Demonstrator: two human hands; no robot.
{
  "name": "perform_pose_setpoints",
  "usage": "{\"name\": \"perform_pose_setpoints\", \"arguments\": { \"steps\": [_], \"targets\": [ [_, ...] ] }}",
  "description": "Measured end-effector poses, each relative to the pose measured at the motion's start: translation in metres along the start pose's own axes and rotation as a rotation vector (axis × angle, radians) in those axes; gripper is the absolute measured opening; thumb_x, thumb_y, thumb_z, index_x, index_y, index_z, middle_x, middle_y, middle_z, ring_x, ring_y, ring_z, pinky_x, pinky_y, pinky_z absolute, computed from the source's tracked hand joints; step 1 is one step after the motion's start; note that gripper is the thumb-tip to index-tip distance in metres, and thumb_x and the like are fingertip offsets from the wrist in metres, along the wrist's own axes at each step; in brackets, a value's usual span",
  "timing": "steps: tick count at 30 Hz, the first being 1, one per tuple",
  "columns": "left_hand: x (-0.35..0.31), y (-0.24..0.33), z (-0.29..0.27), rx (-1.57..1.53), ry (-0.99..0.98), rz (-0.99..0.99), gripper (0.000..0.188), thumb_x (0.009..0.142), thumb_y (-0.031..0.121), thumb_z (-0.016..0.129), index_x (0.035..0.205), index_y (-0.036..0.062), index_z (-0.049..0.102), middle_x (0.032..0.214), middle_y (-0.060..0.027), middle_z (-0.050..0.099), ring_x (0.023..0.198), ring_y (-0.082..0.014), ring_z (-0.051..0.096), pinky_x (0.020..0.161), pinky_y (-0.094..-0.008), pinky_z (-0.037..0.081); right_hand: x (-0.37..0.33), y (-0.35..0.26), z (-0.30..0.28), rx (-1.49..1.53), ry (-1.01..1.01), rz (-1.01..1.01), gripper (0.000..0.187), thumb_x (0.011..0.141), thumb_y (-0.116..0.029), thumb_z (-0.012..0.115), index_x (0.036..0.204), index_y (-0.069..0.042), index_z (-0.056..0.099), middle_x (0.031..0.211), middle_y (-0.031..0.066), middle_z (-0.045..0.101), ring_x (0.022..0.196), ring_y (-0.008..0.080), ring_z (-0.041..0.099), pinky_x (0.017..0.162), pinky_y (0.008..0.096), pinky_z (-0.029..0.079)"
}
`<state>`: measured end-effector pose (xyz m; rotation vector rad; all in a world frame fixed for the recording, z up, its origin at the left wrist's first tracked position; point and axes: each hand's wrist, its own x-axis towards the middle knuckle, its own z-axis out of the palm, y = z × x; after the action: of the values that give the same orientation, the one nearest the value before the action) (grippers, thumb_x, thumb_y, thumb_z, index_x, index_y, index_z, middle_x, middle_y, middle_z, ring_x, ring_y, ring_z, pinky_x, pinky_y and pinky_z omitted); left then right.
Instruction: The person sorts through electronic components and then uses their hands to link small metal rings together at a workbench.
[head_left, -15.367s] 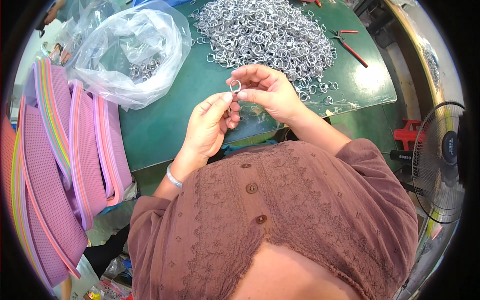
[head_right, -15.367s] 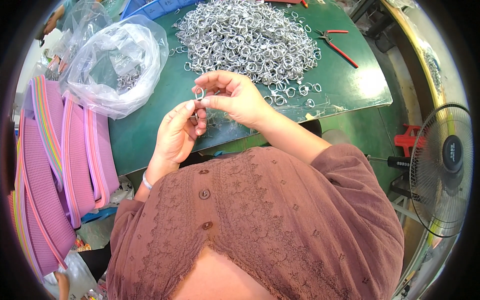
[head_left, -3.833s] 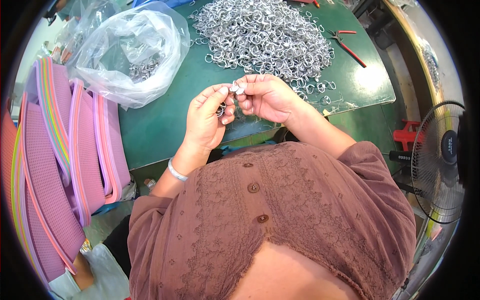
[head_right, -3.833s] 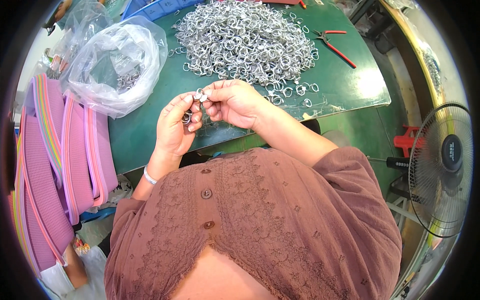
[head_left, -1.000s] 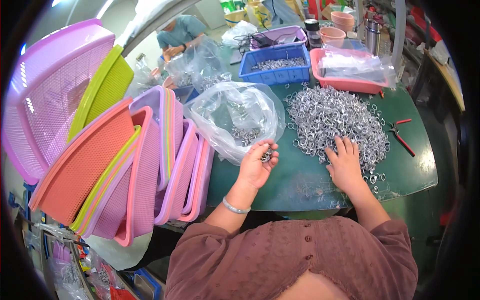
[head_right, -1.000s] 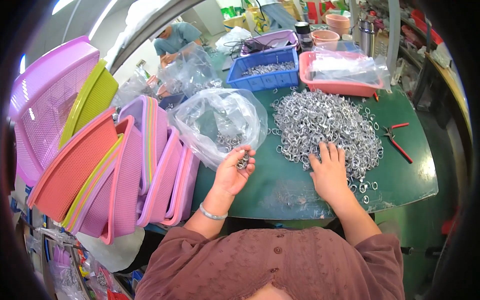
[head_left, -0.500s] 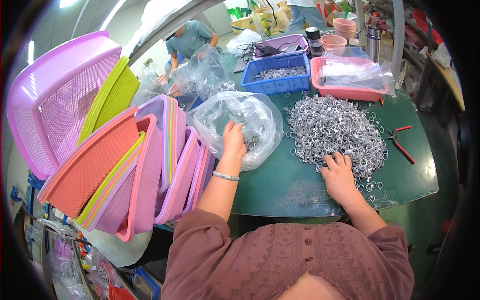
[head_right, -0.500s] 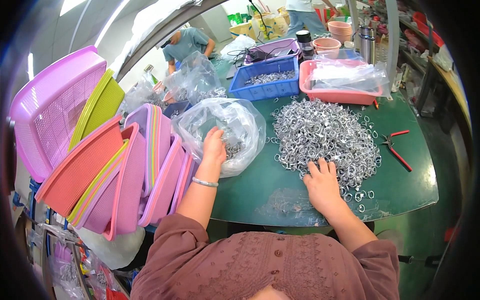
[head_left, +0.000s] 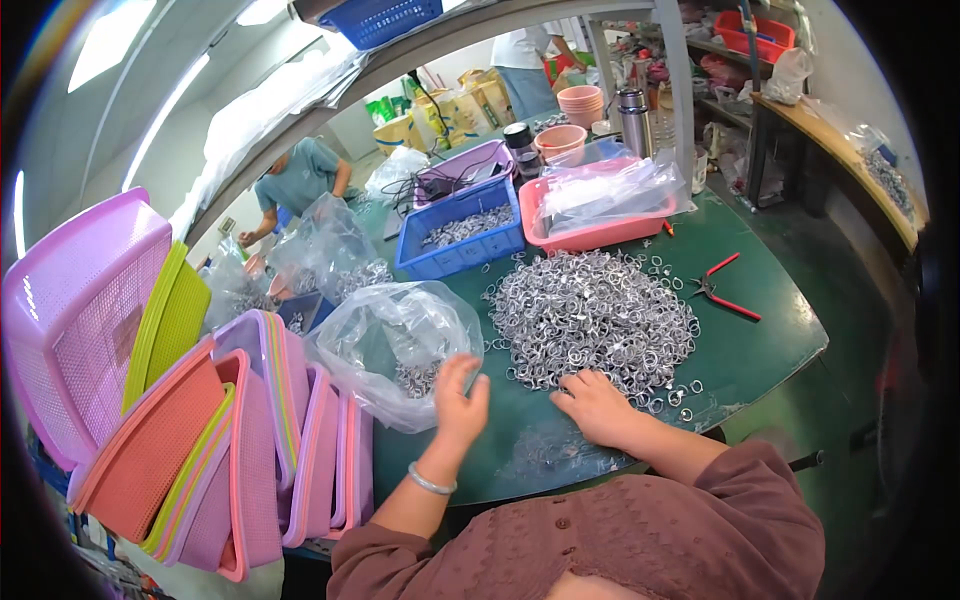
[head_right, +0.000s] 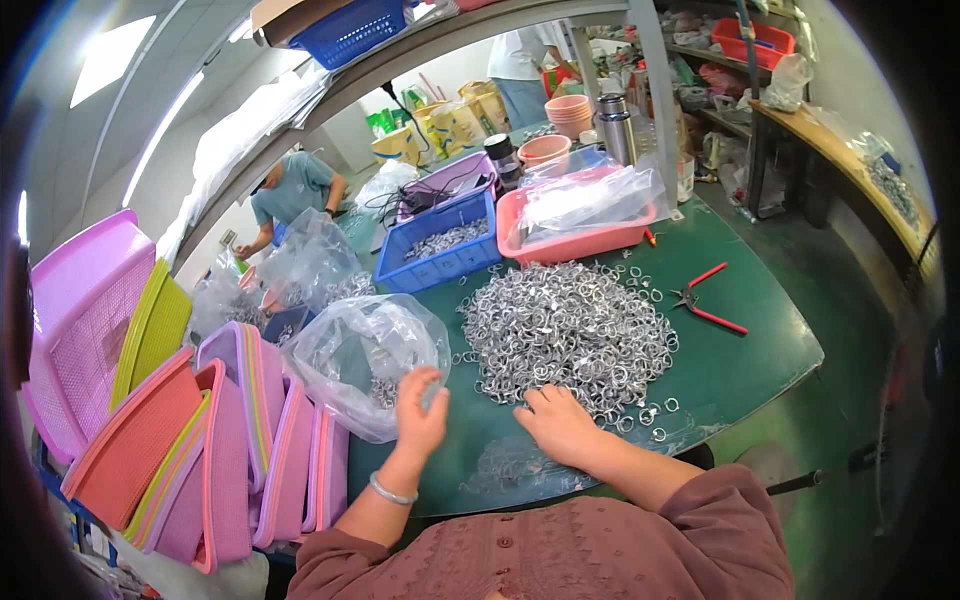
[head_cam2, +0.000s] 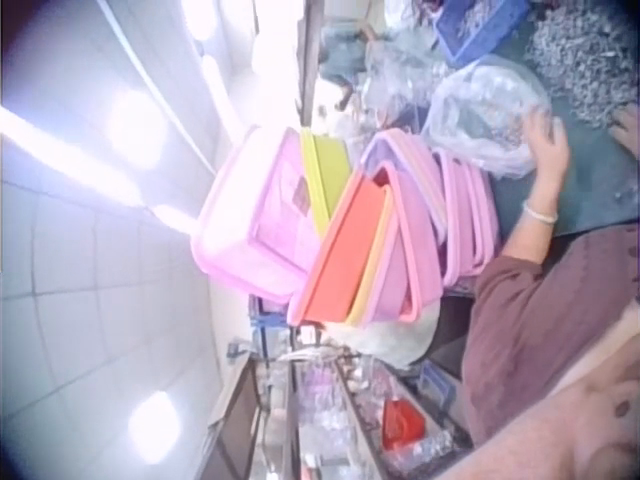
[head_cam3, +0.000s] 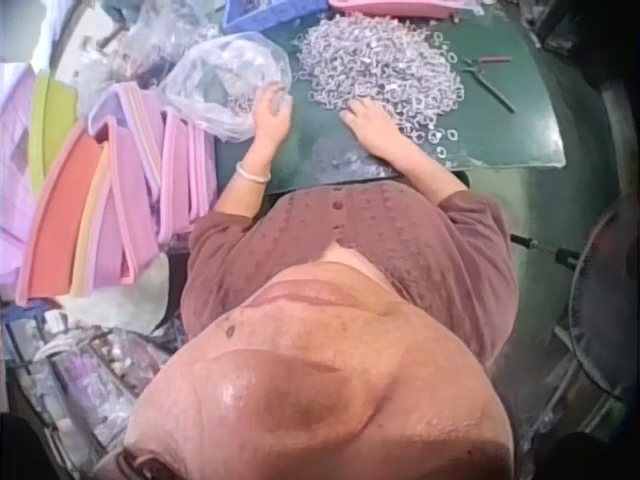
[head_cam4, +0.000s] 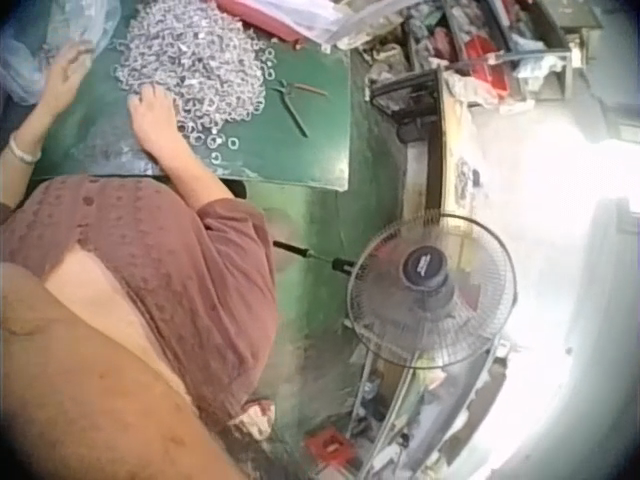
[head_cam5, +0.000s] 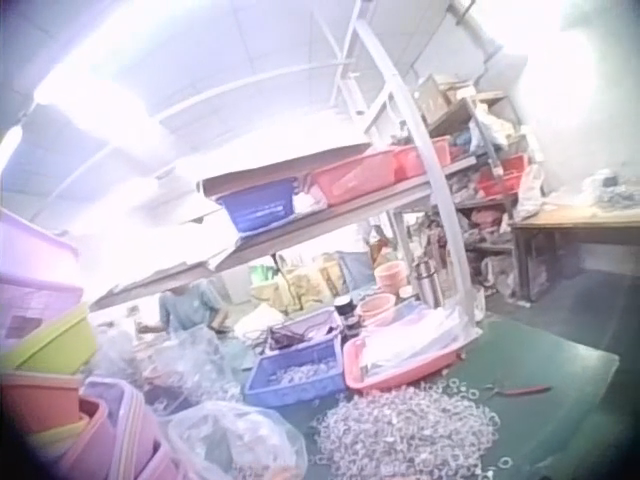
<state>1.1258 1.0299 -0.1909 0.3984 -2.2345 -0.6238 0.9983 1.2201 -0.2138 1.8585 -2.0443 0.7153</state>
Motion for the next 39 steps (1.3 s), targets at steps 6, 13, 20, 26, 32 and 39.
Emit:
{"name": "perform_pose_setpoints", "arguments": {
  "steps": [6, 13, 20, 26, 32, 39],
  "targets": [
    [-0.016, 0.025, 0.022, 0.072, -0.454, 0.164, 0.054, 0.069, 0.008, 0.058, 0.121, 0.0077, 0.042, 0.125, -0.0157, 0.037, 0.114, -0.0332, 0.035, 0.093, -0.0384, 0.031, 0.009, -0.006, 0.002, 0.044, -0.167, -0.078, 0.008, 0.069, -0.011, 0.05, 0.074, -0.007, 0.055, 0.078, 0.006, 0.049, 0.082, 0.0217, 0.046, 0.071, 0.0312, 0.039],
    [-0.019, 0.025, 0.032, 0.174, -0.575, 0.249, 0.053, 0.066, 0.008, 0.06, 0.117, 0.0075, 0.044, 0.119, -0.0134, 0.042, 0.112, -0.0318, 0.038, 0.093, -0.0417, 0.029, 0.006, -0.006, 0.01, 0.283, -0.116, -0.066, 0.009, 0.066, -0.005, 0.051, 0.074, -0.004, 0.055, 0.082, 0.0099, 0.051, 0.082, 0.0262, 0.048, 0.074, 0.0335, 0.041],
    [-0.015, 0.023, 0.022, -0.012, -0.549, 0.234, 0.024, 0.064, 0.006, 0.06, 0.087, -0.0003, 0.055, 0.092, -0.0172, 0.055, 0.089, -0.0351, 0.051, 0.078, -0.0389, 0.041, 0.014, 0.005, 0.001, 0.085, -0.055, 0.085, 0.023, 0.062, -0.001, 0.05, 0.082, -0.006, 0.061, 0.082, 0.0104, 0.05, 0.083, 0.0287, 0.046, 0.074, 0.0343, 0.041],
    [-0.029, 0.024, 0.014, -0.085, -0.503, 0.171, 0.02, 0.07, 0.005, 0.057, 0.09, 0.0005, 0.057, 0.095, -0.0158, 0.056, 0.091, -0.0319, 0.052, 0.08, -0.0369, 0.041, 0.015, 0.005, -0.005, 0.778, 0.023, 0.527, 0.024, 0.071, 0.002, 0.054, 0.095, 0.0, 0.056, 0.081, 0.0117, 0.059, 0.073, 0.0182, 0.058, 0.069, 0.0268, 0.046],
    [-0.042, 0.035, 0.01, -0.218, -0.357, -0.055, 0.017, 0.073, 0.005, 0.059, 0.09, 0.0008, 0.058, 0.088, -0.0086, 0.056, 0.081, -0.0187, 0.054, 0.073, -0.0268, 0.043, 0.015, -0.009, -0.002, 1.201, 0.011, 0.545, 0.033, 0.075, 0.006, 0.051, 0.107, 0.001, 0.046, 0.084, 0.0038, 0.055, 0.077, 0.0073, 0.052, 0.069, 0.0204, 0.043],
    [-0.045, 0.055, 0.011, -0.58, -0.264, -0.266, 0.019, 0.078, 0.008, 0.059, 0.095, -0.0001, 0.055, 0.079, 0.002, 0.054, 0.068, -0.0027, 0.048, 0.062, -0.0181, 0.041, 0.016, -0.036, -0.017, 0.797, 0.024, 0.356, 0.044, 0.073, 0.004, 0.054, 0.115, -0.006, 0.045, 0.083, 0.0057, 0.058, 0.07, 0.011, 0.056, 0.062, 0.0235, 0.046]
  ]
}}
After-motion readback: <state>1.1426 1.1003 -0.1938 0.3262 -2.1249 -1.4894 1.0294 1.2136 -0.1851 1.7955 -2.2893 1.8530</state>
